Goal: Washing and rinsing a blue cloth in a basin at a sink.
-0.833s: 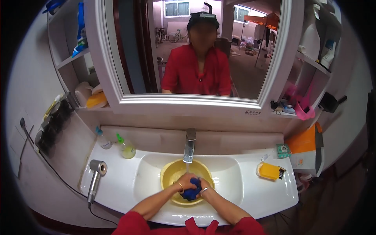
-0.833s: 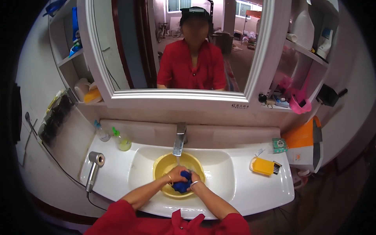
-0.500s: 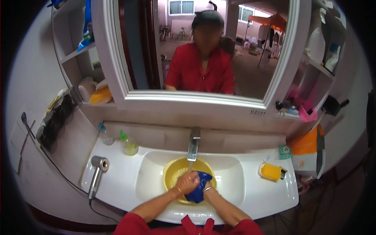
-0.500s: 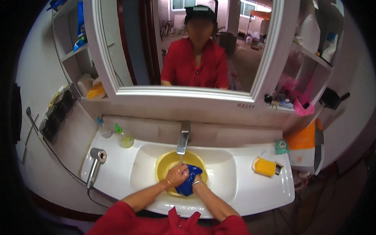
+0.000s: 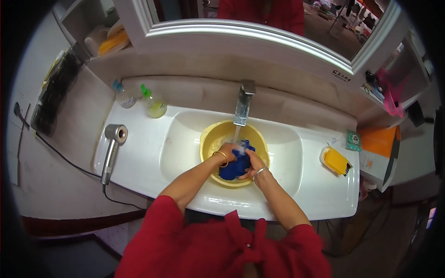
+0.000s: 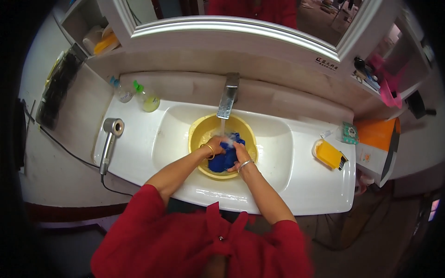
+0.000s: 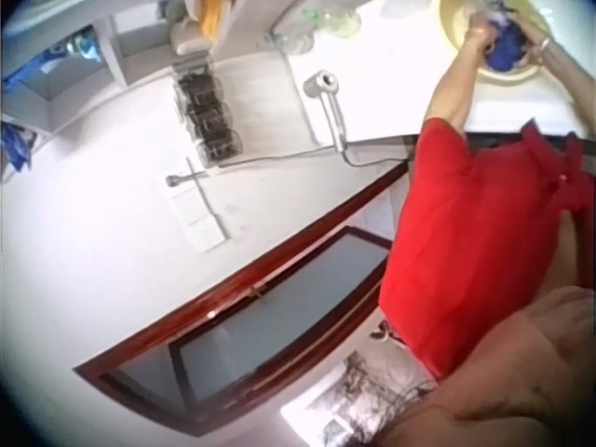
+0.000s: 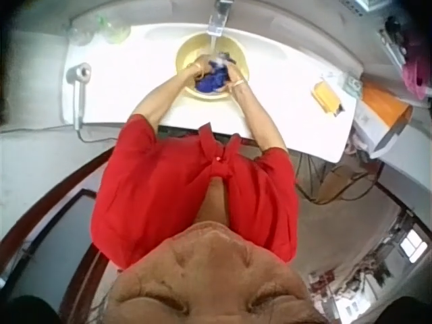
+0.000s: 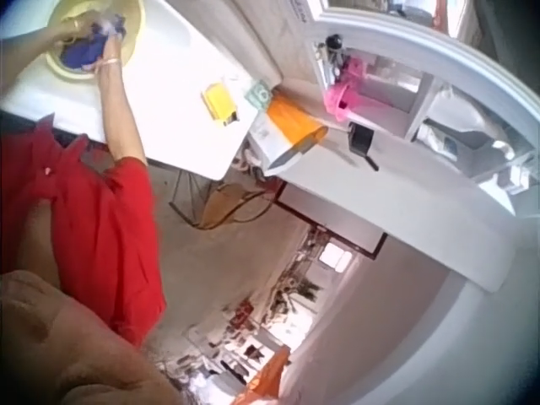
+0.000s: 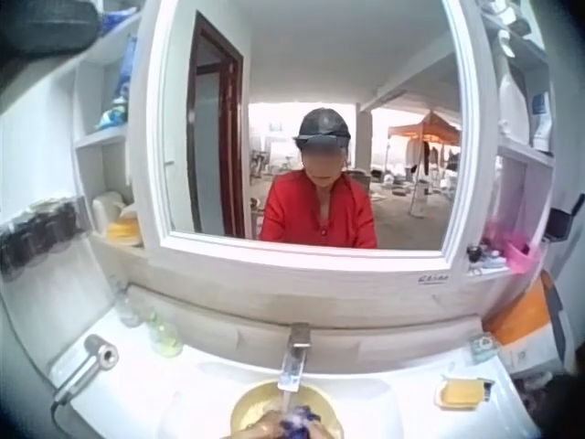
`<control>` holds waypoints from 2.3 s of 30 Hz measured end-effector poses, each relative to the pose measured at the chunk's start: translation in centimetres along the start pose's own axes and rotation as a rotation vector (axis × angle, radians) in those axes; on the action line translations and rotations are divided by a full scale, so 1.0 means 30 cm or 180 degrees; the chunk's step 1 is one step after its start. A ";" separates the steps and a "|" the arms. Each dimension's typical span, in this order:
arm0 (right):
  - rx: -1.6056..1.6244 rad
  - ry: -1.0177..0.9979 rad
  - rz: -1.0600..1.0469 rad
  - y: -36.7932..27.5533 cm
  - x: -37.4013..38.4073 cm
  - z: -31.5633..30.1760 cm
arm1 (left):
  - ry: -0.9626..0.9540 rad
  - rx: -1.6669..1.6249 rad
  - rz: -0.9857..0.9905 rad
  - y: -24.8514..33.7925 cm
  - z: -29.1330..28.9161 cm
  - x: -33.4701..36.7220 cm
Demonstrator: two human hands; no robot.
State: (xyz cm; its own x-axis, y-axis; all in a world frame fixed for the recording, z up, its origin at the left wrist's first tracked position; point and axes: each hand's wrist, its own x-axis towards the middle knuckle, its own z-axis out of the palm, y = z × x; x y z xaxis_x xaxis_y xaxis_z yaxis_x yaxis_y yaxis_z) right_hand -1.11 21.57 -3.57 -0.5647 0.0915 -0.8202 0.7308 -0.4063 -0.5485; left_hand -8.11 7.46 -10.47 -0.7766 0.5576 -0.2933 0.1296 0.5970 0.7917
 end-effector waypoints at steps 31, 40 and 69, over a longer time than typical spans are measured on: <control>0.1729 -0.1107 -0.0382 0.021 0.173 -0.111 | 0.0308 -0.0476 0.1139 0.476 -0.080 -0.192; 0.1535 -0.0662 -0.0141 0.002 0.005 -0.034 | 0.1175 0.0614 0.1281 0.315 -0.071 -0.187; 0.1431 -0.0717 -0.0600 -0.001 -0.001 -0.027 | 0.1006 0.1236 0.1059 0.274 -0.103 -0.174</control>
State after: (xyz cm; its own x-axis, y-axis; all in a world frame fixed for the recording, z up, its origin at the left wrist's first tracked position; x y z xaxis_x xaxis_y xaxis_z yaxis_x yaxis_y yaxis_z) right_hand -0.80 22.32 -3.64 -0.7746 0.0232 -0.6321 0.4005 -0.7554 -0.5186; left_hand -4.90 7.67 -0.77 -0.7936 0.5877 0.1575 0.5668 0.6200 0.5425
